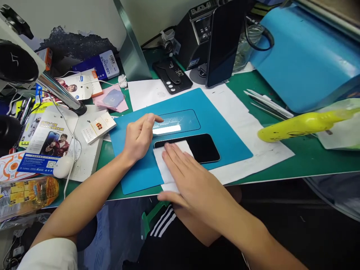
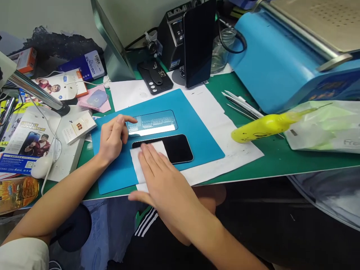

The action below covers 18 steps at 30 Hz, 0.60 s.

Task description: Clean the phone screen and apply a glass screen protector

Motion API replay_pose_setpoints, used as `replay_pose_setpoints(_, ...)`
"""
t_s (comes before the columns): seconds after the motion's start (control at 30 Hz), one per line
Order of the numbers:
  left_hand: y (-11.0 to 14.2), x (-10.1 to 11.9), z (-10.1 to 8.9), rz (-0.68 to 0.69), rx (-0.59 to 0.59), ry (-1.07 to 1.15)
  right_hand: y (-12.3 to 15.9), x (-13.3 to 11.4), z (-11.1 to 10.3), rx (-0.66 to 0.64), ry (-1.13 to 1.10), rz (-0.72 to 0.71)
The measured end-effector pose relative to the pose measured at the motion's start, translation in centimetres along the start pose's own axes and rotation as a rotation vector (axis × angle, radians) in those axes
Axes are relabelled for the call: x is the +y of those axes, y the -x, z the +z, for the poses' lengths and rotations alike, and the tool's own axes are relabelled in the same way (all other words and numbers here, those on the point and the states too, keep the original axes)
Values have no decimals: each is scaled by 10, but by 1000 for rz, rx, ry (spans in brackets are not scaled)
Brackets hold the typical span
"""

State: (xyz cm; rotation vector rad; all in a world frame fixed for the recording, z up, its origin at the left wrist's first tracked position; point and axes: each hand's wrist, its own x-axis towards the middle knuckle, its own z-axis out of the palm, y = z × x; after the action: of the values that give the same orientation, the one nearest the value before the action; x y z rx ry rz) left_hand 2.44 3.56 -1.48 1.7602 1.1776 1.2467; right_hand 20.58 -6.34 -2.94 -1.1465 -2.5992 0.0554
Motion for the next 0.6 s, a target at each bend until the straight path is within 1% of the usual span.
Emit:
replay_pose_setpoints(0.07,-1,0,-1,-5,13,19,-12,4,-1,-29,-36,19)
replay_pose_setpoints(0.13,-1,1,-1,-10,21,31,-14,2,-1,-42,-47,45)
replay_pose_setpoints(0.3,-1,1,0,-18,11,23,8,-6,-3,-34,-37,40)
replay_pose_setpoints(0.4,-1,1,0,-21,5,16,-4,-1,-3,-74,-85,27)
replay_pose_setpoints(0.5,-1,2,-1,-23,8,10,-16,4,-3,-91,-115,55)
replay_pose_setpoints(0.53,-1,2,-2,-25,9,8,-14,4,-3,-87,-111,64)
replay_pose_setpoints(0.6,-1,3,-1,-34,15,4,-1,-1,-3,-66,-93,63)
